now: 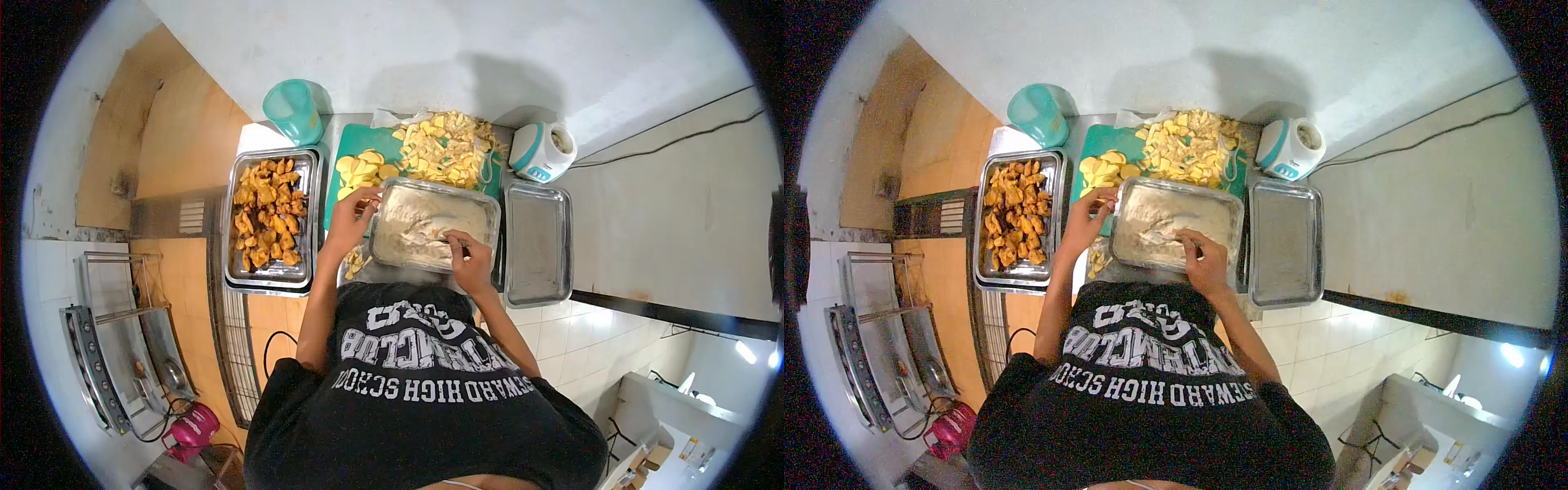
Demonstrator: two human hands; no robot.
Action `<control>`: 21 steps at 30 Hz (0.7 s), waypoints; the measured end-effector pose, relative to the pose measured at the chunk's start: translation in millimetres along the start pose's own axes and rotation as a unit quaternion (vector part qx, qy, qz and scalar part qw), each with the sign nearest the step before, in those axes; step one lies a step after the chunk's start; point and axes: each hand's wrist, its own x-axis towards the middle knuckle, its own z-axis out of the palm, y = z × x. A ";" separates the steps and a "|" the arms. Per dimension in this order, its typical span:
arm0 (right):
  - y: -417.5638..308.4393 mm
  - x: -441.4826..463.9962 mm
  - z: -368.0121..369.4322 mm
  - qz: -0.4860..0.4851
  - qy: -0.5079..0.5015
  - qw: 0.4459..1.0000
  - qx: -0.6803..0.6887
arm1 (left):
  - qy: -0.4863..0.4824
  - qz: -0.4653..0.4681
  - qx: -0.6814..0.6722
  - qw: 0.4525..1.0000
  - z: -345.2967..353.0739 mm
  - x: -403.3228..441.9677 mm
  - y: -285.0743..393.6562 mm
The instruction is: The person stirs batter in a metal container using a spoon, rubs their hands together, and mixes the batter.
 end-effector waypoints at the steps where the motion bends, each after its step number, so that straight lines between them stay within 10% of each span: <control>1: -0.5 -0.2 0.9 0.000 -0.001 1.000 0.000 | 0.001 0.000 0.000 1.000 -0.5 0.0 0.3; 7: 35.5 -6.4 20.9 0.076 -0.035 0.993 -0.081 | 0.000 -0.015 -0.021 1.000 12.5 2.0 3.2; 13: 50.8 15.8 -44.1 0.013 0.144 0.976 -0.166 | -0.009 -0.011 -0.022 1.000 5.8 0.3 1.1; 17: 47.4 22.9 -61.7 0.155 0.164 0.960 -0.165 | -0.016 -0.043 -0.011 0.999 6.0 2.6 -2.3; 21: 65.0 17.8 -5.3 -0.011 0.117 0.983 -0.139 | -0.033 -0.020 -0.023 0.999 19.1 5.2 -7.9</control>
